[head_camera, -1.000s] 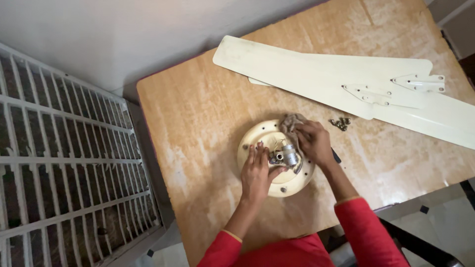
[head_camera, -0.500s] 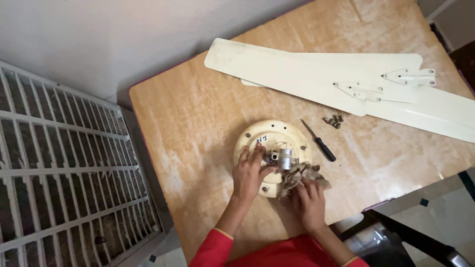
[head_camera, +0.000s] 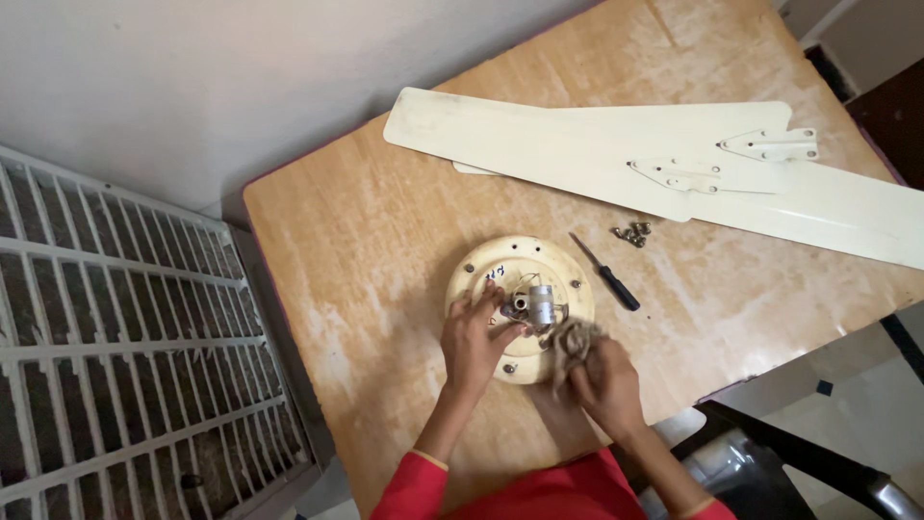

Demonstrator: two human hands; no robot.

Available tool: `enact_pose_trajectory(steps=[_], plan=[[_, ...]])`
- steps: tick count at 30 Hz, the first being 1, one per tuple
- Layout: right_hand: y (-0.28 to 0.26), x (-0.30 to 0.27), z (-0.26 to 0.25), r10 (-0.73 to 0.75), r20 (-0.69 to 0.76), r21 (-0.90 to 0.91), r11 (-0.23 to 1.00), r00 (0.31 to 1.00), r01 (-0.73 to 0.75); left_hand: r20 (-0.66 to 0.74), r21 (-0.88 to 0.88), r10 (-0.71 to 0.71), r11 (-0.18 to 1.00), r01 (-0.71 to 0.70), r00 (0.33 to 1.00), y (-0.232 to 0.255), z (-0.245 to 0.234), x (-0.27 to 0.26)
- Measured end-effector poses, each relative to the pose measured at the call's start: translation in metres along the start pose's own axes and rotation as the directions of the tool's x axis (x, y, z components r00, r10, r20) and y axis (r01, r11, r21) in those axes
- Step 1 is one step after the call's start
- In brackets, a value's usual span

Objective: The person wipes the ceiling fan motor housing and each fan blade with a cloth on a wooden table. They handle the motor housing and three blades one at a time, turning them over to clean both sides before placing them back on the table.

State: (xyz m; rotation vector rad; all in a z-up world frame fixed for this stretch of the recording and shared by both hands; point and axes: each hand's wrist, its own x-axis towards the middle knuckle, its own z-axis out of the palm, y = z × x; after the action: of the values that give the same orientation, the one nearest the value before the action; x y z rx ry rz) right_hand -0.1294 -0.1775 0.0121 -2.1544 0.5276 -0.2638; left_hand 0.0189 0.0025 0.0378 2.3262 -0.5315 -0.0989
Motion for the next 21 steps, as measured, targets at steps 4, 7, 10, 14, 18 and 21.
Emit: enact_pose_trajectory(steps=[4,7,10,14,18,21], plan=[[0.006,0.010,-0.019,0.460,-0.017,0.538,0.753,0.888,-0.380,0.074,-0.084,-0.072,0.993,0.078,0.995,0.000,-0.009,0.006],[0.013,0.029,-0.026,0.587,0.015,0.713,0.562,0.810,-0.420,0.067,-0.217,-0.051,0.974,0.064,0.996,0.009,-0.020,0.003],[0.014,0.038,-0.009,0.526,0.088,0.696,0.575,0.846,-0.430,0.014,-0.270,0.038,0.962,-0.032,0.999,0.023,-0.024,0.003],[0.008,0.030,0.018,0.569,0.121,0.565,0.634,0.814,-0.527,-0.041,-0.184,0.142,0.972,-0.147,0.989,0.035,-0.018,0.011],[0.010,0.030,0.036,0.536,0.140,0.741,0.501,0.833,-0.447,-0.068,-0.081,0.186,0.978,-0.191,0.980,0.039,-0.016,0.018],[0.023,0.034,0.045,0.602,0.216,0.769,0.380,0.769,-0.513,-0.067,-0.021,0.229,0.973,-0.231,0.971,0.041,-0.015,0.020]])
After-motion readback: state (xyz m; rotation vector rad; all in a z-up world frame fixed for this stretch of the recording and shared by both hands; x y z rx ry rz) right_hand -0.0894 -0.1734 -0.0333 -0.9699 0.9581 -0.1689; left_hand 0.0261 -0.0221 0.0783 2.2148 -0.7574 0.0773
